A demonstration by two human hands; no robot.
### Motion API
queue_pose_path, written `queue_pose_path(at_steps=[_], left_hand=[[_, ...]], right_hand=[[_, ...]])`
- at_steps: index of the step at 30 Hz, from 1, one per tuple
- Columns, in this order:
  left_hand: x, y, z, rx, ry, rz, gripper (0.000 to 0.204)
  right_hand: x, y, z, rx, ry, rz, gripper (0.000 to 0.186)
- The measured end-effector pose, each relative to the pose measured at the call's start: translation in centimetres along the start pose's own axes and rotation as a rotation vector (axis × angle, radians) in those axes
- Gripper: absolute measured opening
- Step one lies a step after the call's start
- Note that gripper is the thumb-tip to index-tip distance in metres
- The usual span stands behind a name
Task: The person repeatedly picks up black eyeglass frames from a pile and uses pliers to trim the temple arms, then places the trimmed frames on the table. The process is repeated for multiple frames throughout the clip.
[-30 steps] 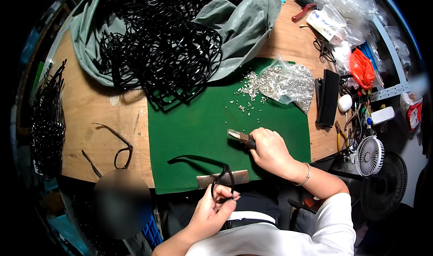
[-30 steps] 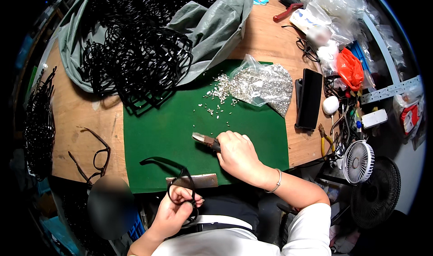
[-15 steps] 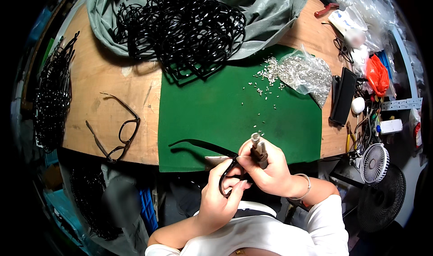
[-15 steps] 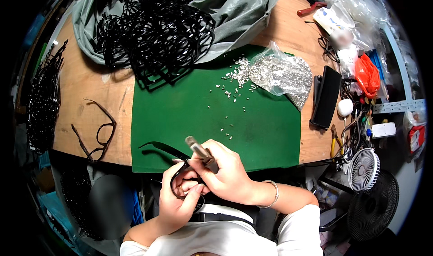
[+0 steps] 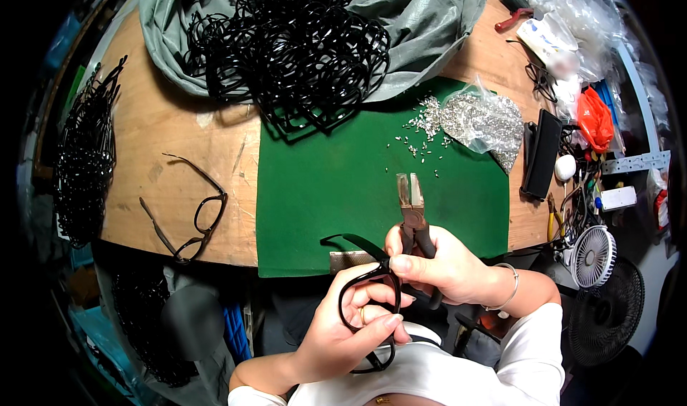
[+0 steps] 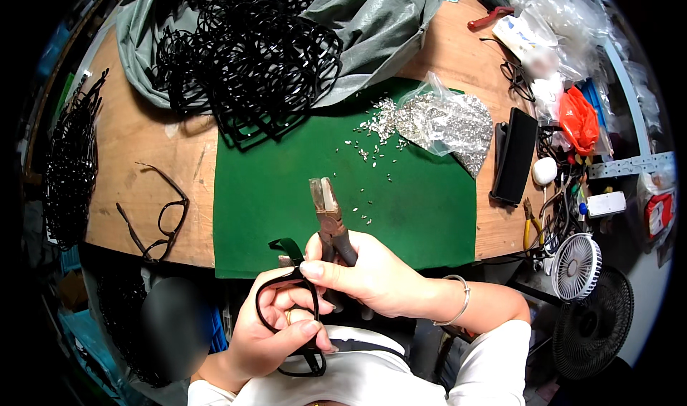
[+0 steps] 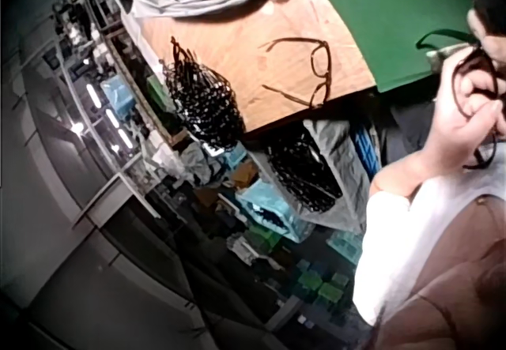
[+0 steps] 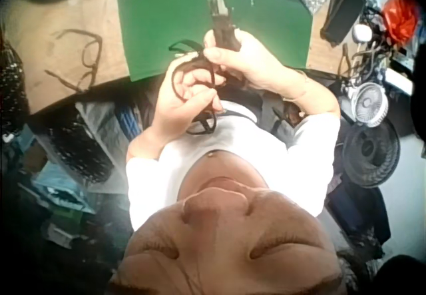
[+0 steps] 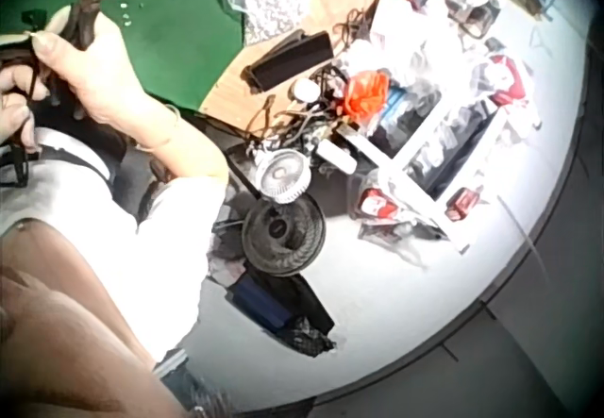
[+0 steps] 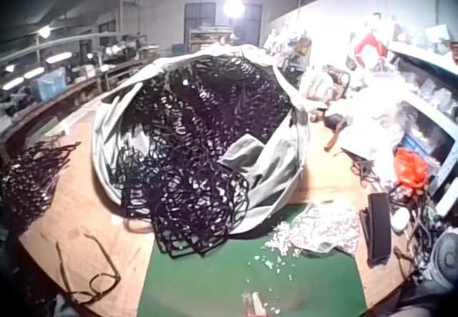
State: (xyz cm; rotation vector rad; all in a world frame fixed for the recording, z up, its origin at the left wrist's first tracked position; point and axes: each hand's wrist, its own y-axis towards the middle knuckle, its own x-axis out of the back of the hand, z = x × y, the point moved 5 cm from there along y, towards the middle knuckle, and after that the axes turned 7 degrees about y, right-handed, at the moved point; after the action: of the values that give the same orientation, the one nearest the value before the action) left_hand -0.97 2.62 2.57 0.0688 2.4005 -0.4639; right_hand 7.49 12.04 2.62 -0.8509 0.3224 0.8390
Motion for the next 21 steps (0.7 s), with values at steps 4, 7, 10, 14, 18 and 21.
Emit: queue_pose_path(at_steps=[4, 7, 10, 14, 18, 21], left_hand=[[0.6, -0.8, 0.0, 0.051, 0.008, 0.021, 0.051], [1.2, -1.5, 0.1, 0.127, -0.037, 0.017, 0.048], [1.1, -1.6, 0.3, 0.164, -0.01, 0.014, 0.045], [1.0, -1.7, 0.2, 0.129, -0.037, 0.028, 0.042], [1.1, -2.0, 0.3, 0.167, 0.007, 0.022, 0.041], [1.1, -2.1, 0.6, 0.159, 0.022, 0.023, 0.041]], right_hand=[[0.9, -1.0, 0.5, 0.084, -0.254, 0.046, 0.019], [2.0, -3.3, 1.5, 0.051, -0.785, 0.044, 0.024], [0.8, -3.9, 0.5, -0.252, -0.876, 0.245, 0.037], [0.3, -3.2, 0.7, -0.233, -0.892, 0.265, 0.041], [-0.5, -3.0, 1.4, -0.169, -0.987, 0.295, 0.038], [-0.7, -2.7, 1.6, -0.209, -1.062, 0.269, 0.035]])
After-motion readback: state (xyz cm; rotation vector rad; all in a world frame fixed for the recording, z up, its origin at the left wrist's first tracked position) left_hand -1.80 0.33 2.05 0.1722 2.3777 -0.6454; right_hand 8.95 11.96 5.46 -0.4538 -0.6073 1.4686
